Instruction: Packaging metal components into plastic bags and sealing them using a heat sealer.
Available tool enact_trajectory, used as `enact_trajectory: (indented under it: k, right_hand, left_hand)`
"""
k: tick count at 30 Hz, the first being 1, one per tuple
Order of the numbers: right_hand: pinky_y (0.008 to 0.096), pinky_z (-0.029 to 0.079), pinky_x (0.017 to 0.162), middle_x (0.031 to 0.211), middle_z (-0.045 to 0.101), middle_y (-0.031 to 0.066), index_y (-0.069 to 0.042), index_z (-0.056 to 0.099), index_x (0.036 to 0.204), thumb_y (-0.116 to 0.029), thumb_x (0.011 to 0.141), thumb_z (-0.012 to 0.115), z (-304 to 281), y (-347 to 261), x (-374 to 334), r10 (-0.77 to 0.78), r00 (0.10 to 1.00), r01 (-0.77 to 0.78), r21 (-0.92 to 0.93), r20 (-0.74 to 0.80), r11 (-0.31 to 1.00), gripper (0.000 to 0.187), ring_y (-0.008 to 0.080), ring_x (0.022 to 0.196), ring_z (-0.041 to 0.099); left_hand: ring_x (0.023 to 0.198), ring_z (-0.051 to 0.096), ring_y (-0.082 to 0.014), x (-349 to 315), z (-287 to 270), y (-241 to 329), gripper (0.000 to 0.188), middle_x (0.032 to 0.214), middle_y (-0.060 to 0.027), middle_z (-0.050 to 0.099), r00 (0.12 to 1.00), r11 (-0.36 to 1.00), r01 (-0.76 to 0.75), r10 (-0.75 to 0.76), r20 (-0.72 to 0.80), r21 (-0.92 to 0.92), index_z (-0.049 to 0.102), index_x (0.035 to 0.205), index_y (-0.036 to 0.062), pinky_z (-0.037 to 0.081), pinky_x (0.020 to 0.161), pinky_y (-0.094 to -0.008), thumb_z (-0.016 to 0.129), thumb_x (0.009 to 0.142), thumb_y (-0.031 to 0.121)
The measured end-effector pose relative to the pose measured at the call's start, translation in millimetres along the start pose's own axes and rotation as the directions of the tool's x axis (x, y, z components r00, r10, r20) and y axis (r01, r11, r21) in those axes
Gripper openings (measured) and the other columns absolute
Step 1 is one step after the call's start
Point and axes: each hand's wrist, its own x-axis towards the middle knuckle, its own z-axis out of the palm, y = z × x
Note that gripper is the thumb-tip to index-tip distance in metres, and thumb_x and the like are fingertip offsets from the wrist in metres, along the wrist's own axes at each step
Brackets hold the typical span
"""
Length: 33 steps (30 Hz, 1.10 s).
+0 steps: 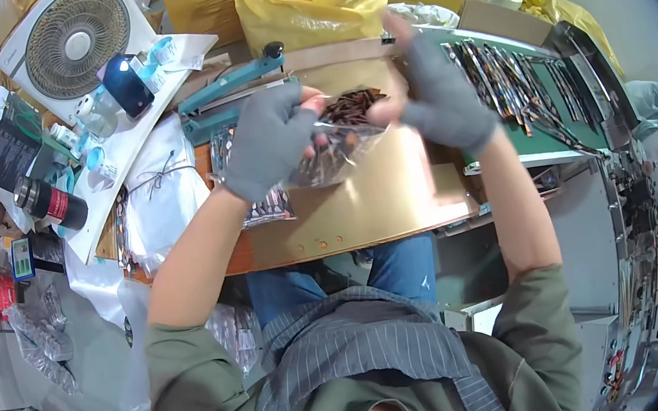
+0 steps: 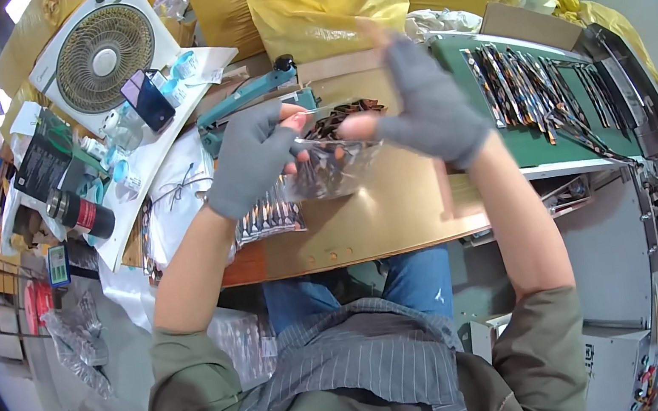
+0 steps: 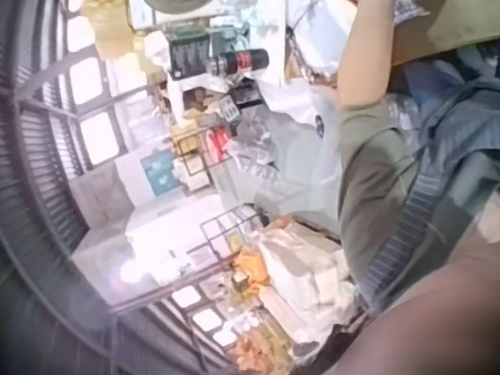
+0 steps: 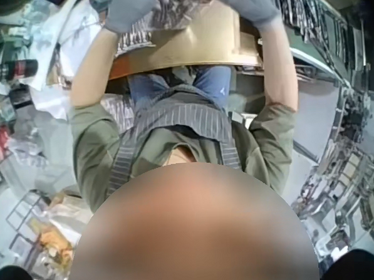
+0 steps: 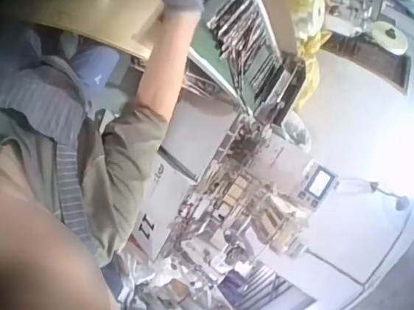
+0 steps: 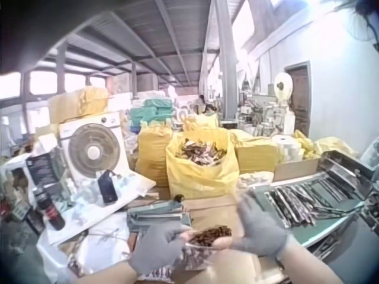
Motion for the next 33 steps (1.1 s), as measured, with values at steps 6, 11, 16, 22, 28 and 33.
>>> enact_trajectory:
  k: [6, 11, 16, 22, 28, 33]
  right_hand:
    - [0.0410, 0.041, 0.049, 0.059, 0.052, 0.0170, -0.004, 0.052, 0.080, -0.037, 0.087, 0.057, 53.2, 7.0, 0.3, -0.028, 0.988, -0.003, 0.199, 0.151, 0.980, 0.034, 0.0369, 0.054, 0.053]
    - [0.0405, 0.045, 0.052, 0.057, 0.055, 0.0149, -0.004, 0.058, 0.085, -0.034, 0.089, 0.055, 149.9, 59.8, 37.4, -0.045, 0.990, 0.066, -0.159, 0.131, 0.985, 0.030, 0.0343, 0.054, 0.058]
    - [0.0427, 0.048, 0.061, 0.079, 0.062, 0.0136, -0.008, 0.057, 0.096, -0.039, 0.083, 0.060, 224.6, 127.5, 114.7, 0.327, 0.933, -0.347, -0.140, -0.149, 0.927, 0.034, 0.0349, 0.069, 0.061]
    - [0.0432, 0.048, 0.070, 0.087, 0.060, 0.0154, -0.007, 0.056, 0.098, -0.039, 0.078, 0.064, 221.4, 41.8, 176.7, 0.129, 0.991, -0.127, -0.058, 0.025, 0.990, 0.039, 0.0360, 0.082, 0.060]
    - [0.0428, 0.049, 0.069, 0.086, 0.064, 0.0138, -0.011, 0.061, 0.091, -0.028, 0.080, 0.058, 269.0, 142.7, 102.5, 0.302, 0.952, -0.263, -0.359, 0.054, 0.895, 0.021, 0.0344, 0.081, 0.062]
    - [0.0449, 0.050, 0.066, 0.080, 0.063, 0.0195, -0.005, 0.062, 0.079, -0.019, 0.078, 0.051, 296.3, 121.8, 113.4, 0.429, 0.899, -0.419, -0.118, 0.089, 0.900, 0.018, 0.0357, 0.075, 0.062]
  left_hand:
    - [0.071, 0.061, -0.0139, 2.6, -9.6, -6.2, 0.019, 0.077, -0.0096, 0.063, 0.908, 0.933, -0.332, 0.355, -0.220, 0.138, 0.063, 0.091, -0.0015, 0.048, 0.068, -0.0276, 0.064, 0.080, 0.014]
    - [0.081, 0.061, -0.0158, 21.4, -38.6, -124.6, 0.044, 0.087, -0.0115, 0.067, 0.961, 0.963, 0.268, -0.268, -0.060, -0.019, 0.065, 0.096, -0.0005, 0.046, 0.077, -0.0291, 0.079, 0.065, 0.028]
    - [0.091, 0.060, -0.0142, 38.1, -45.1, -191.9, 0.047, 0.100, -0.0049, 0.065, 0.926, 0.897, 0.292, -0.352, -0.137, -0.332, 0.062, 0.109, 0.0009, 0.046, 0.084, -0.0283, 0.079, 0.069, 0.019]
    - [0.086, 0.061, -0.0173, 75.0, -91.8, -227.9, 0.042, 0.099, -0.0073, 0.065, 0.772, 0.727, 0.350, -0.581, -0.257, -0.591, 0.063, 0.106, 0.0002, 0.048, 0.074, -0.0293, 0.078, 0.071, 0.017]
    - [0.083, 0.060, -0.0156, 86.1, -91.4, -270.4, 0.052, 0.094, -0.0091, 0.066, 0.788, 0.810, 0.438, -0.554, -0.267, -0.389, 0.066, 0.099, -0.0028, 0.046, 0.072, -0.0282, 0.079, 0.067, 0.036]
    - [0.089, 0.061, -0.0165, 78.1, -128.6, -317.4, 0.047, 0.101, -0.0063, 0.064, 0.728, 0.796, 0.525, -0.603, -0.327, -0.299, 0.064, 0.106, 0.0012, 0.047, 0.077, -0.0289, 0.074, 0.073, 0.032]
